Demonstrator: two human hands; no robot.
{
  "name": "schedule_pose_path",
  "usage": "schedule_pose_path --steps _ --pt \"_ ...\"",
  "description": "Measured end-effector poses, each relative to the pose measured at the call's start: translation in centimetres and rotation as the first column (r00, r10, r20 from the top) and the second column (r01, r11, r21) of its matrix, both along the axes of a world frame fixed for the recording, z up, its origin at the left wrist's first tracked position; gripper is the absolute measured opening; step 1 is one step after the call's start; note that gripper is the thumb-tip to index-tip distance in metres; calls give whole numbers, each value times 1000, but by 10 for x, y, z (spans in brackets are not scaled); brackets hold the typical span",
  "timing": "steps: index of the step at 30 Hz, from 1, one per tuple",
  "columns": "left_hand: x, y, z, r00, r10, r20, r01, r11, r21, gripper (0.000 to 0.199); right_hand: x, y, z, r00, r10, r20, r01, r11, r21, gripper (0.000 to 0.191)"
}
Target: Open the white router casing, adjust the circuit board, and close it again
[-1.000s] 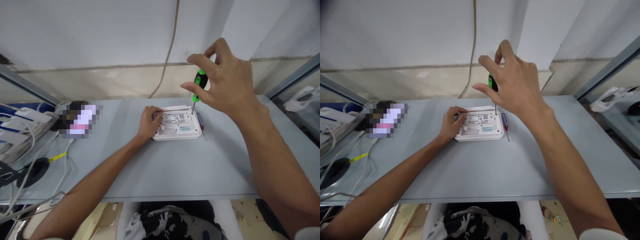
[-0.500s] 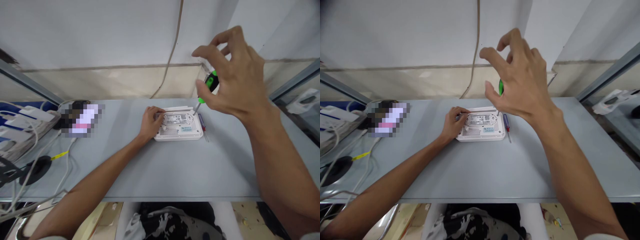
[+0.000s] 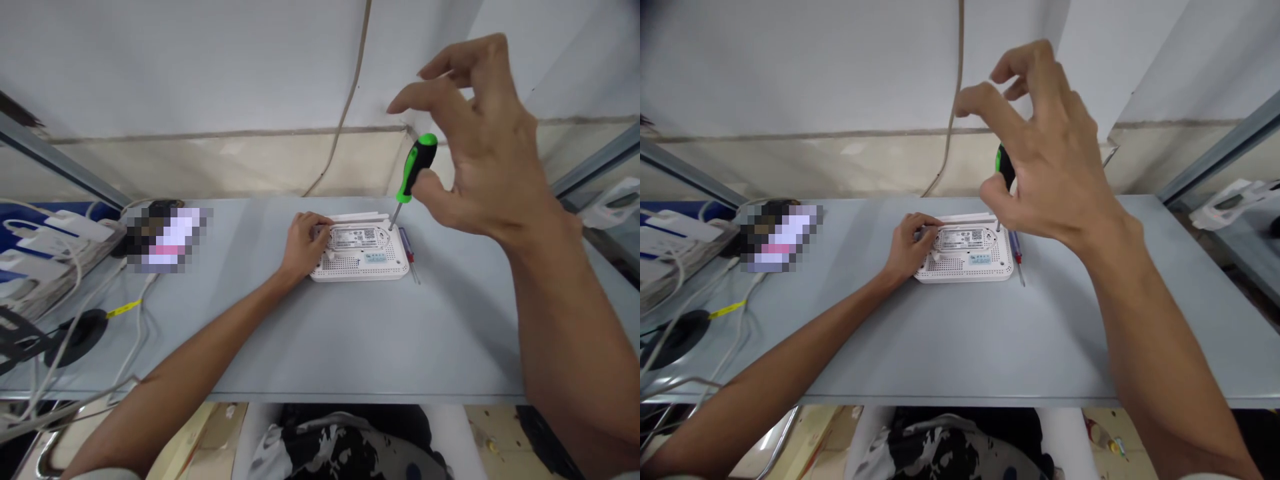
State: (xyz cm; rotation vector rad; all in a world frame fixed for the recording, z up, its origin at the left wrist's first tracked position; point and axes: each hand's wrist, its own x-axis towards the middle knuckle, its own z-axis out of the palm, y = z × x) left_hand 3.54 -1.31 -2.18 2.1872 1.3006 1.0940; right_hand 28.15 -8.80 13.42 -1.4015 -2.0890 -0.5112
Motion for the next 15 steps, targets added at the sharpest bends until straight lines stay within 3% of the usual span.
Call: schedule_pose_path --steps 2,6,10,12,15 --pt "0 0 0 1000 0 -1 0 1000 -1 20 -3 3 -1 995 -84 44 85 996 -11 53" --pt "0 0 1 1000 -4 -4 4 1000 -7 20 -9 9 -5 976 -216 22 217 974 -69 68" --pt "0 0 1 1000 -8 -4 8 1000 -14 20 -9 9 -7 991 -134 -24 132 987 -89 53" --pt "0 0 1 1000 -4 -3 4 1000 -16 21 -6 6 -4 997 -67 -32 64 995 -81 59" --pt "1 -1 0 1000 5 -2 -5 1000 -16 21 -1 0 2 999 -16 -42 17 999 38 66"
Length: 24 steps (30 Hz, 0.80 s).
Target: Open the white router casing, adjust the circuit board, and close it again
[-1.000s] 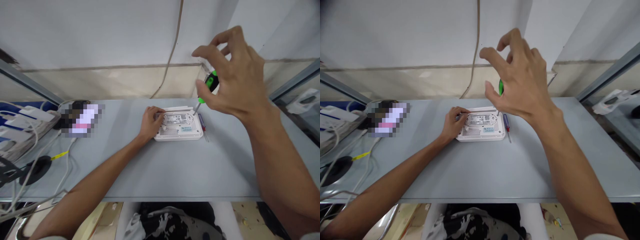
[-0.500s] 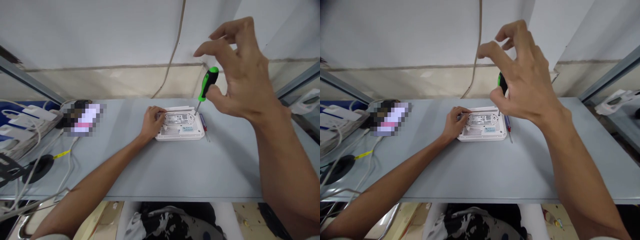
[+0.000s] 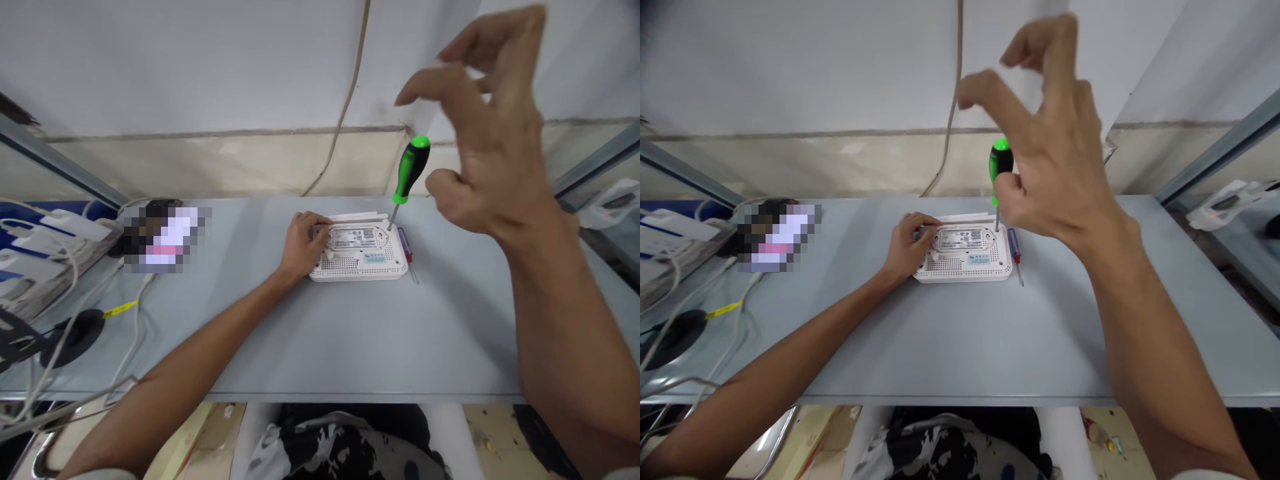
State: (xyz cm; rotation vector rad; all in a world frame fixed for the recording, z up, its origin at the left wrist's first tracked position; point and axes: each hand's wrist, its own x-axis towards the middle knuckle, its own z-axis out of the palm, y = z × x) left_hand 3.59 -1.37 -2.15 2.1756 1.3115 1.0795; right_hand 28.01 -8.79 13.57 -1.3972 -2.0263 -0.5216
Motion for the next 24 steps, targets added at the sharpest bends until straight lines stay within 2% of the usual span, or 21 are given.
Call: schedule_pose_path --steps 3,7,10,15,21,24 --pt "0 0 0 1000 -5 0 5 1000 5 21 2 -1 2 1000 -12 -2 12 998 62 66" --pt "0 0 1 1000 -7 3 7 1000 7 21 -1 5 -3 989 -117 85 121 992 -35 62" --pt "-1 0 1 1000 -8 -4 8 1000 8 21 -3 11 -9 983 -164 77 170 982 -84 65" --pt "-1 1 0 1000 -6 -1 6 1000 12 20 -1 17 -15 993 -113 45 117 988 -97 53" --pt "-1 1 0 1000 -7 -5 7 1000 5 21 -2 18 -13 998 -55 38 62 974 -217 36" --pt "-1 1 -1 1000 3 3 -3 1000 9 20 0 13 -8 1000 16 27 -11 984 -178 46"
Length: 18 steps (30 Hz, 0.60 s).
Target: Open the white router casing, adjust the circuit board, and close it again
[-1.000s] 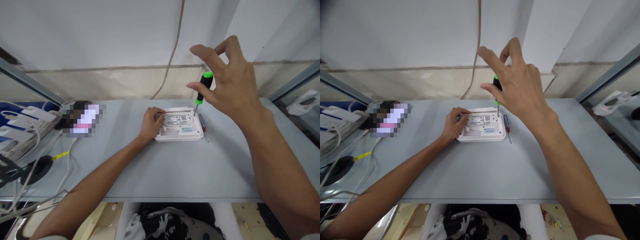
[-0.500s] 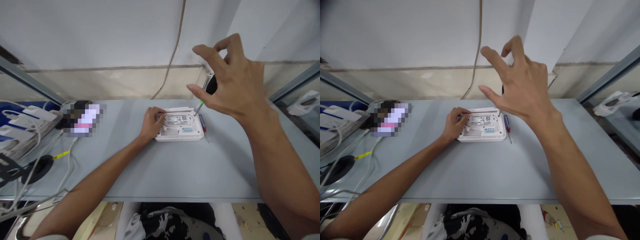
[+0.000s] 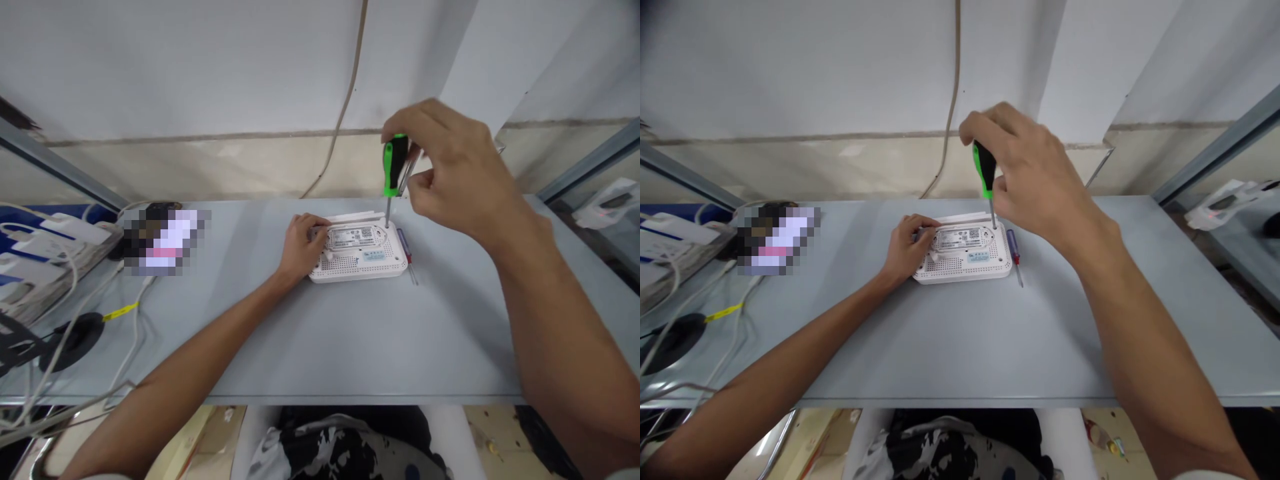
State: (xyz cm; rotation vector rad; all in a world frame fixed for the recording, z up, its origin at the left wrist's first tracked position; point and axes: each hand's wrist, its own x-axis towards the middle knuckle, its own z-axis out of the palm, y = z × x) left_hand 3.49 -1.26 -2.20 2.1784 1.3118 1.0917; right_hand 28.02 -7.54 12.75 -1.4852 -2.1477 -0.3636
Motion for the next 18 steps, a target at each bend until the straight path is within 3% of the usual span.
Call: schedule_pose_path --steps 3,6,8,11,13,18 --pt "1 0 0 1000 7 -8 -7 1000 20 17 2 -7 5 1000 -14 -15 15 989 145 55" --pt "1 -1 0 1000 11 -24 -10 1000 21 17 0 -10 5 996 -85 -33 90 979 184 46" --pt "1 -1 1 1000 9 -24 -9 1000 16 17 -2 -7 1 988 -152 -4 151 975 162 34" --pt "0 0 3 1000 -8 -10 8 1000 1 11 -4 3 -6 978 -211 -5 210 974 86 44" --pt "-1 1 4 1000 -23 -2 23 999 -25 6 -3 9 -11 981 -196 -10 196 980 33 48" --pt "-5 6 7 994 -103 26 105 988 -112 7 -1 13 -14 997 -81 14 81 996 -29 37"
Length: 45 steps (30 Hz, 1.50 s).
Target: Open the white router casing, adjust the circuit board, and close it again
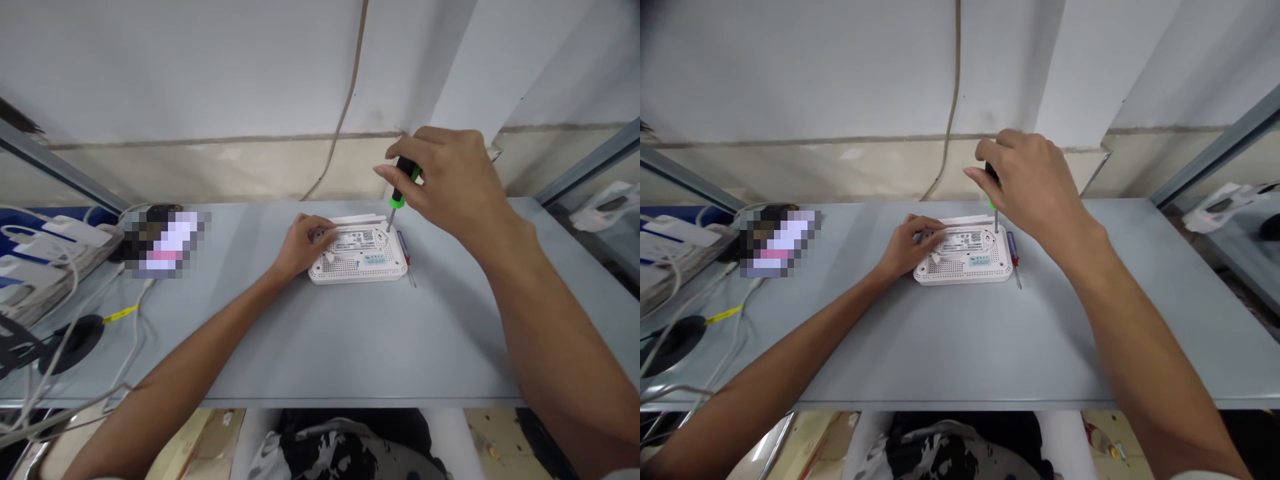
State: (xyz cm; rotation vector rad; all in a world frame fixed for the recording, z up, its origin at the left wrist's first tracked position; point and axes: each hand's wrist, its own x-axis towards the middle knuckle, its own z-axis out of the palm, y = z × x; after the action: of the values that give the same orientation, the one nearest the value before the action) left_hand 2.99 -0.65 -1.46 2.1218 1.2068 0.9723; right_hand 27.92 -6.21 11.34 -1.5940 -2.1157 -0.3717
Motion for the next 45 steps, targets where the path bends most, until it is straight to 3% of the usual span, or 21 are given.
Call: schedule_pose_path --steps 2,5,9,14,19,24,28,32,36,38,41,45 --pt "-1 1 1 999 -36 9 36 999 -26 9 0 -4 3 998 60 2 -60 998 -5 37" --pt "0 0 2 999 -40 9 40 999 -25 10 2 -15 13 991 136 0 -135 987 85 55" --pt "2 -5 2 1000 -23 11 23 1000 -11 8 5 -27 25 997 67 -37 -56 968 246 52" --pt "1 -7 1 1000 -24 9 24 1000 13 8 4 -16 15 995 -82 53 77 993 91 40" --pt "1 -7 -1 1000 -22 14 22 1000 7 11 6 -1 2 995 89 -53 -84 993 85 26" --pt "1 -6 -2 999 -30 10 30 999 10 11 11 -11 18 985 159 -72 -136 958 254 22" --pt "-2 -6 3 998 -60 -33 62 997 52 14 13 -20 26 966 190 -176 -106 910 401 26" --pt "-2 -15 14 983 -181 -28 183 969 167 21 7 -22 24 908 261 -327 -80 875 477 28" --pt "3 -27 22 957 -289 17 279 937 209 20 -4 -18 20 830 369 -417 -149 868 473 22" --pt "5 -30 22 955 -289 59 271 938 215 10 -7 -15 18 812 387 -437 -174 875 452 20" --pt "3 -29 21 959 -265 100 241 949 205 12 -7 -13 18 793 397 -463 -177 876 448 21" --pt "-4 -15 14 983 -133 127 100 966 237 9 -7 -8 14 753 403 -520 -172 883 436 17"
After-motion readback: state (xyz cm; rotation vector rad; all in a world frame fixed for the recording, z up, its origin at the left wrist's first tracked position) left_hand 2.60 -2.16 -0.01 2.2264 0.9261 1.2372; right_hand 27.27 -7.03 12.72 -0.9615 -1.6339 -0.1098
